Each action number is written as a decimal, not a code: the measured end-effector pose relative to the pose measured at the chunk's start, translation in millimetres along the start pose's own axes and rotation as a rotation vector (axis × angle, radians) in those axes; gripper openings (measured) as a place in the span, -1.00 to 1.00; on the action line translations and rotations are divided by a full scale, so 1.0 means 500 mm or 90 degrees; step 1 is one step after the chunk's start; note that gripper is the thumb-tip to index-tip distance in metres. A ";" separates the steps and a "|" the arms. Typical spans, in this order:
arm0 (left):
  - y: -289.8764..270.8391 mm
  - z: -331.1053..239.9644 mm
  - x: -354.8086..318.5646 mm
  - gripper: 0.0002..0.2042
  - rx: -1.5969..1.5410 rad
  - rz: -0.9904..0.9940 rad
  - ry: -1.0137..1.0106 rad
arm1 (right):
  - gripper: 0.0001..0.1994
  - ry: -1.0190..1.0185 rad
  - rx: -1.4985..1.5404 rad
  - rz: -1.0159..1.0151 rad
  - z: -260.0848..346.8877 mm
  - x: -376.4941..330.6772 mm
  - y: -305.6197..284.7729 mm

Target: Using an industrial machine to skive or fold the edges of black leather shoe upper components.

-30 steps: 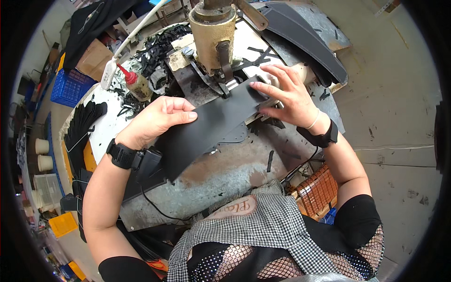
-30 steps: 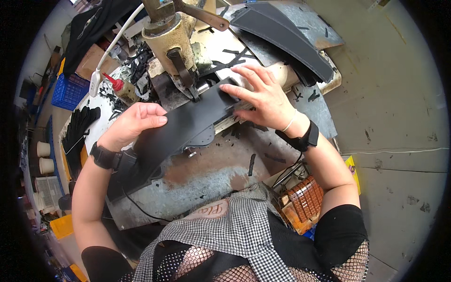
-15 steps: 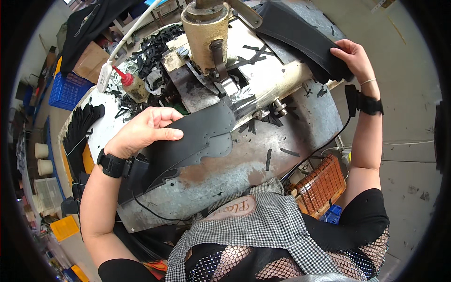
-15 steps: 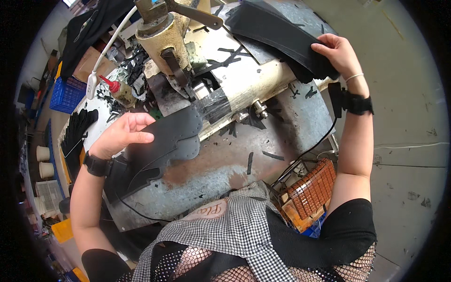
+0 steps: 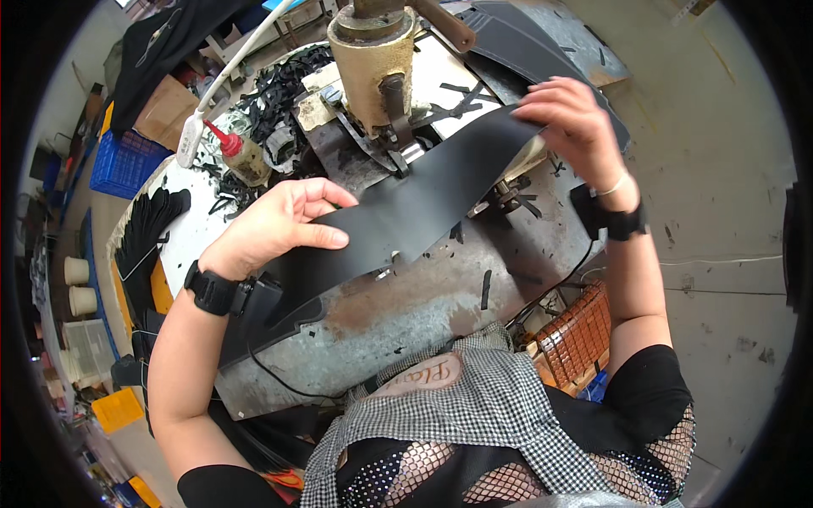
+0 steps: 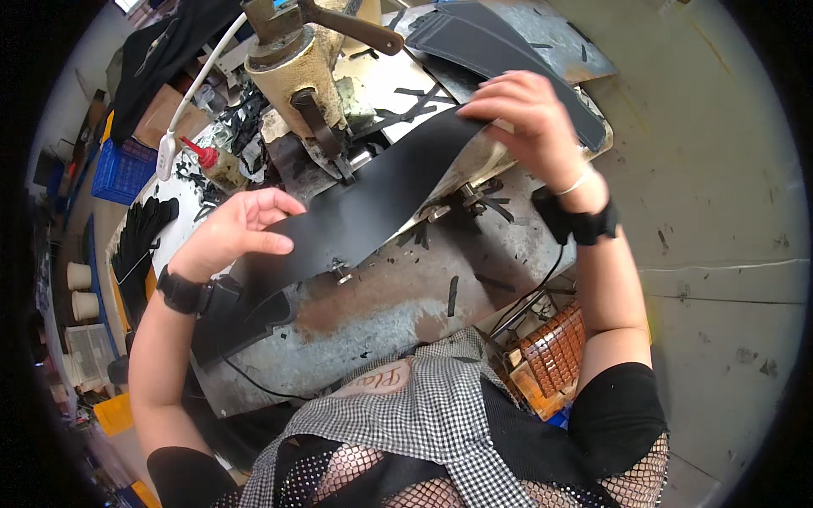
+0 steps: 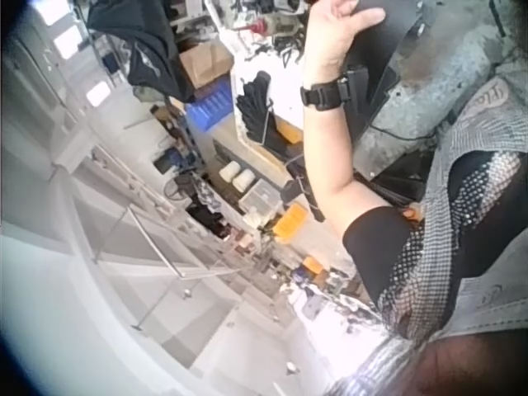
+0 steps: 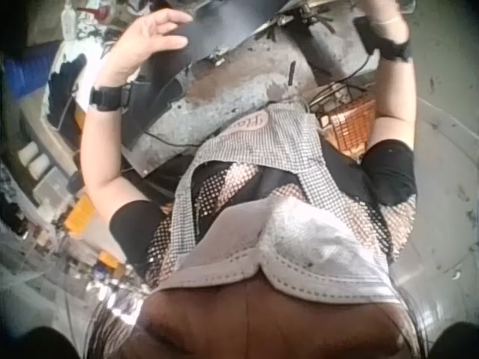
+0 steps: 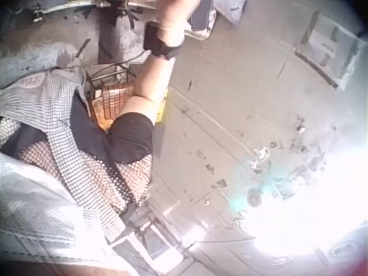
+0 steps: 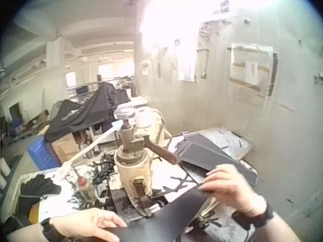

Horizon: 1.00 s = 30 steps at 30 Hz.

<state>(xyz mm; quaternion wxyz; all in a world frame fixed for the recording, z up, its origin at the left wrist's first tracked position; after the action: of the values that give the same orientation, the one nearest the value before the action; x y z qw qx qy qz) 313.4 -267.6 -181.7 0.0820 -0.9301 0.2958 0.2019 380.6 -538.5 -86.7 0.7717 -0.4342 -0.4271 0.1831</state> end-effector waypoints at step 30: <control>0.001 0.011 -0.014 -0.66 -0.032 -0.002 -0.033 | -0.81 0.349 0.224 -0.046 -0.158 -0.059 -0.119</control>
<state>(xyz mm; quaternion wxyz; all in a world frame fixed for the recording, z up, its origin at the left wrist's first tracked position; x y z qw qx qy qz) 306.4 -262.9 -183.7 0.0665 -0.9267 0.2872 0.2332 423.2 -631.7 -72.8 0.9272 -0.3118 -0.1804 0.1026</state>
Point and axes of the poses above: each hand's wrist, its own x-axis towards the middle knuckle, its own y-axis out of the palm, z = x × y, the point moved 10 cm from there along x, towards the middle knuckle, and after that the axes turned 6 degrees about x, right-handed, at the moved point
